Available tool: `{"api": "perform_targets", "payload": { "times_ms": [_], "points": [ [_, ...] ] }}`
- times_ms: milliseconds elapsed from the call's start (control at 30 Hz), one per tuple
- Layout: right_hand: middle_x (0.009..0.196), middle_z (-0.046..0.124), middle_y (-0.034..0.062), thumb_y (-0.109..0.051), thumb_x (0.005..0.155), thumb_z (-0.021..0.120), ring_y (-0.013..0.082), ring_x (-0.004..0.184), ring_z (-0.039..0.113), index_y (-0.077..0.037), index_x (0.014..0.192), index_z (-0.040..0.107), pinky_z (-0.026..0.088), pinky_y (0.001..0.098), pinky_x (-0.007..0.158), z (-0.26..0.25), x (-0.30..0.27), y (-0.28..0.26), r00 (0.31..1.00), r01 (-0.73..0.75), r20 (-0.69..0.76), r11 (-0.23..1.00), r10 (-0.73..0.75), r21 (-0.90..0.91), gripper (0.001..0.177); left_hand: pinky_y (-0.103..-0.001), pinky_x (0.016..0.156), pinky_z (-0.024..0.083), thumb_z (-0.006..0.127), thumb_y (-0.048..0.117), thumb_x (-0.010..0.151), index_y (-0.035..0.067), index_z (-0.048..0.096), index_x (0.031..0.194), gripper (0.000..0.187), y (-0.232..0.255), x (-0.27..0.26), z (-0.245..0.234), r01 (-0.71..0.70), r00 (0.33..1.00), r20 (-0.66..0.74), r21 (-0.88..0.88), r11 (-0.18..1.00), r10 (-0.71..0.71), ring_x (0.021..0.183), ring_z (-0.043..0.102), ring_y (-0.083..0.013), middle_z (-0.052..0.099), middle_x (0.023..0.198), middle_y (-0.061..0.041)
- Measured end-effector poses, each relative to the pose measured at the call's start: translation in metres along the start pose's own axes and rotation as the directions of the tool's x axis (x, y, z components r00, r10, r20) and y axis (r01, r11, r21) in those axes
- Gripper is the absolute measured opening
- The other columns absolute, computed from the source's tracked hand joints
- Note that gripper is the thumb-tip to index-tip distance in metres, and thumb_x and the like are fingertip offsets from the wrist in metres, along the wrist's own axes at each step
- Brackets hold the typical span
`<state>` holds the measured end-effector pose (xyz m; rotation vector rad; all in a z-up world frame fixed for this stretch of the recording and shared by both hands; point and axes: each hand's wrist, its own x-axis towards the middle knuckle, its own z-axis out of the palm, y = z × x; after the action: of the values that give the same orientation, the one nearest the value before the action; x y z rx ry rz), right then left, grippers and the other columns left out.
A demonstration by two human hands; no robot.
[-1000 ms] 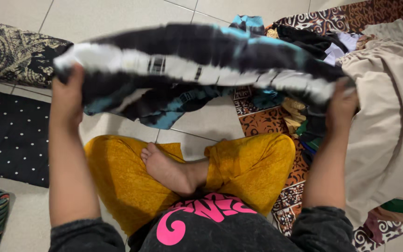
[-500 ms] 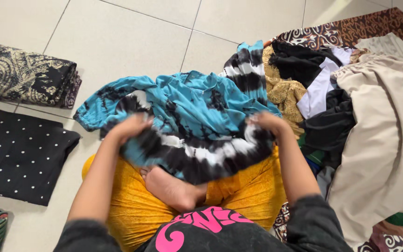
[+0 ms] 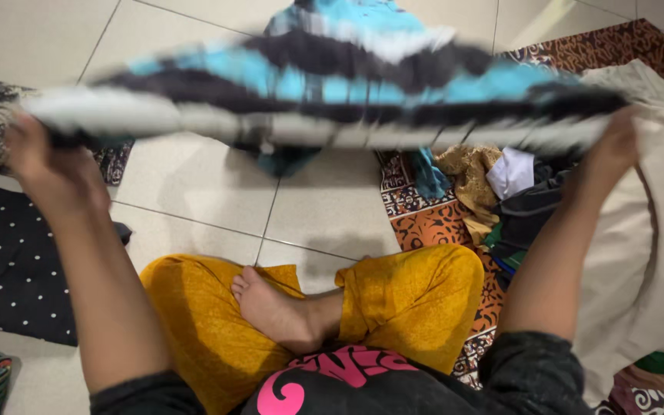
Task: The person sits on the floor and folds a tie-dye patterned top, smoothing and aligning the fabric before stacking it. They then fold a pair of beige trousers and a pair of black trousers, placing each folded item into a neat pile.
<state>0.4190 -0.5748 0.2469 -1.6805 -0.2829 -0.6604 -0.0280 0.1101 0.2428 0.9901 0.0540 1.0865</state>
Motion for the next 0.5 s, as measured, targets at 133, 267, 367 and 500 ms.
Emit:
{"api": "perform_targets", "payload": {
  "times_ms": [133,267,367,500],
  "points": [
    [0.096,0.068,0.0148,-0.027,0.096,0.076,0.0193,0.081,0.056,0.004,0.103,0.068,0.048,0.0386,0.070,-0.011,-0.084,0.043,0.802,-0.282,0.314,0.785,0.508,-0.551,0.033,-0.036,0.087,0.051,0.073,0.015,0.101,0.002,0.062,0.109,0.018,-0.039,-0.056,-0.060,0.431,0.898,-0.319,0.495,0.755,-0.303,0.098,0.061,-0.0209,0.064,0.104,-0.009],
    [0.102,0.072,0.0067,-0.030,0.089,0.080,0.0157,0.088,0.061,0.005,0.116,0.071,0.049,0.0328,0.078,-0.020,-0.148,0.071,0.417,-0.464,0.486,0.639,0.768,-0.613,0.045,-0.035,0.065,0.046,0.070,0.032,0.095,0.001,0.072,0.103,0.032,-0.079,-0.103,-0.115,0.559,0.609,-0.361,0.827,0.059,-0.706,0.075,0.059,-0.0189,0.069,0.084,-0.008],
    [0.103,0.075,0.0039,-0.026,0.083,0.081,0.0140,0.091,0.064,0.001,0.115,0.072,0.050,0.0305,0.082,-0.019,-0.169,0.073,0.266,-0.490,0.625,0.661,0.734,-0.568,0.043,-0.031,0.068,0.049,0.072,0.035,0.092,0.000,0.075,0.102,0.036,-0.088,-0.116,-0.128,0.494,0.469,-0.353,0.865,-0.091,-0.809,0.075,0.063,-0.0149,0.073,0.084,-0.007],
    [0.103,0.072,0.0043,-0.025,0.095,0.075,0.0117,0.092,0.062,0.001,0.115,0.073,0.047,0.0283,0.085,-0.022,-0.162,0.050,0.484,-0.553,0.574,0.739,0.661,-0.384,0.032,-0.033,0.064,0.041,0.070,0.031,0.105,-0.002,0.071,0.111,0.033,-0.068,-0.105,-0.119,0.656,0.664,-0.319,0.683,0.321,-0.676,0.077,0.052,-0.0147,0.065,0.090,-0.004]
  ]
}}
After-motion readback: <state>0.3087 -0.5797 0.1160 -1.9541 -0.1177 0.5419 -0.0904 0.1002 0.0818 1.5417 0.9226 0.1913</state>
